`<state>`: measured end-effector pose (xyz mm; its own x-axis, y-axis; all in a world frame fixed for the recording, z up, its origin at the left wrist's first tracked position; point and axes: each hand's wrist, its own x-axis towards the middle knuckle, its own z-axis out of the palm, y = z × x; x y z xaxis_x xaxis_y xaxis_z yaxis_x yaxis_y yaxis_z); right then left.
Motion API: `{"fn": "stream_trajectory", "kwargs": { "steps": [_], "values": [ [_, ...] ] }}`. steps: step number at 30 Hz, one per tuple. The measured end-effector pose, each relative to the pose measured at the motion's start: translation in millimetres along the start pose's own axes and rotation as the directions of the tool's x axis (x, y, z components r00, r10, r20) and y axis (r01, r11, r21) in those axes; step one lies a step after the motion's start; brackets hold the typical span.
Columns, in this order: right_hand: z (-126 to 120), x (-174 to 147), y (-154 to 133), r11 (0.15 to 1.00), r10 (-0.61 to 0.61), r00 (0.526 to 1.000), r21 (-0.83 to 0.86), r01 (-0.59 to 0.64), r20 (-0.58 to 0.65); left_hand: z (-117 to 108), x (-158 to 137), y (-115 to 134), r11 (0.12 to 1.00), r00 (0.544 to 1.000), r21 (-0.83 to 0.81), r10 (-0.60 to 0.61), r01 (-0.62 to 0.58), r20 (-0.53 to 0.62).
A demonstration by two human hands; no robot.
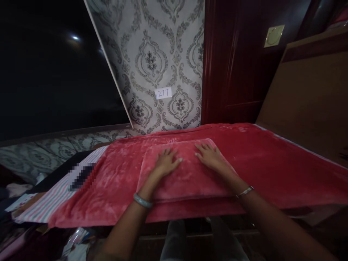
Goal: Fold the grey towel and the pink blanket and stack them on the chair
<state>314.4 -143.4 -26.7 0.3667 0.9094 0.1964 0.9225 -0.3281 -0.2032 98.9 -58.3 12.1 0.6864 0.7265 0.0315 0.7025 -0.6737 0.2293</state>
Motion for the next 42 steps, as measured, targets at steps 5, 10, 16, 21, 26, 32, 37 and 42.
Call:
{"fn": "stream_trajectory", "kwargs": {
  "steps": [5, 10, 16, 21, 26, 32, 37, 42],
  "values": [
    [-1.8, 36.3, -10.5, 1.0, 0.022, 0.999, -0.022, -0.021, 0.032, -4.9, 37.8, -23.6, 0.97, 0.976, 0.134, -0.189, 0.202, -0.106],
    [37.1, 44.2, 3.1, 0.997, 0.028, 1.0, -0.075, -0.028, -0.006, 38.9, 50.4, -42.2, 0.938, 0.955, 0.194, -0.264, 0.288, -0.138],
    [53.1, 44.6, 12.2, 0.996, -0.023, 0.996, -0.084, 0.016, -0.088, 47.6, 55.8, -51.8, 0.944, 0.958, 0.172, -0.266, 0.282, -0.11],
    [53.2, 44.5, 11.5, 0.995, -0.037, 0.996, -0.096, 0.029, -0.086, 43.9, 54.0, -50.0, 0.947, 0.96, 0.164, -0.266, 0.277, -0.089],
    [52.3, 44.0, 9.7, 0.997, -0.007, 0.999, -0.08, 0.003, -0.05, 44.4, 51.2, -48.7, 0.95, 0.961, 0.156, -0.258, 0.271, -0.102],
    [23.2, 38.7, -1.3, 0.999, 0.049, 0.997, 0.002, -0.049, 0.061, 25.1, 49.2, -41.0, 0.946, 0.953, 0.111, -0.303, 0.304, -0.026],
    [9.4, 25.5, -21.6, 0.998, -0.05, 0.998, 0.048, 0.048, 0.041, 18.4, 40.4, -8.9, 0.985, 0.987, 0.085, -0.14, 0.147, -0.081],
    [35.0, 16.2, -23.7, 0.995, -0.097, 0.993, -0.015, 0.098, 0.065, 48.8, 33.8, 13.2, 0.987, 0.998, 0.152, -0.047, 0.054, -0.049]
  ]
}}
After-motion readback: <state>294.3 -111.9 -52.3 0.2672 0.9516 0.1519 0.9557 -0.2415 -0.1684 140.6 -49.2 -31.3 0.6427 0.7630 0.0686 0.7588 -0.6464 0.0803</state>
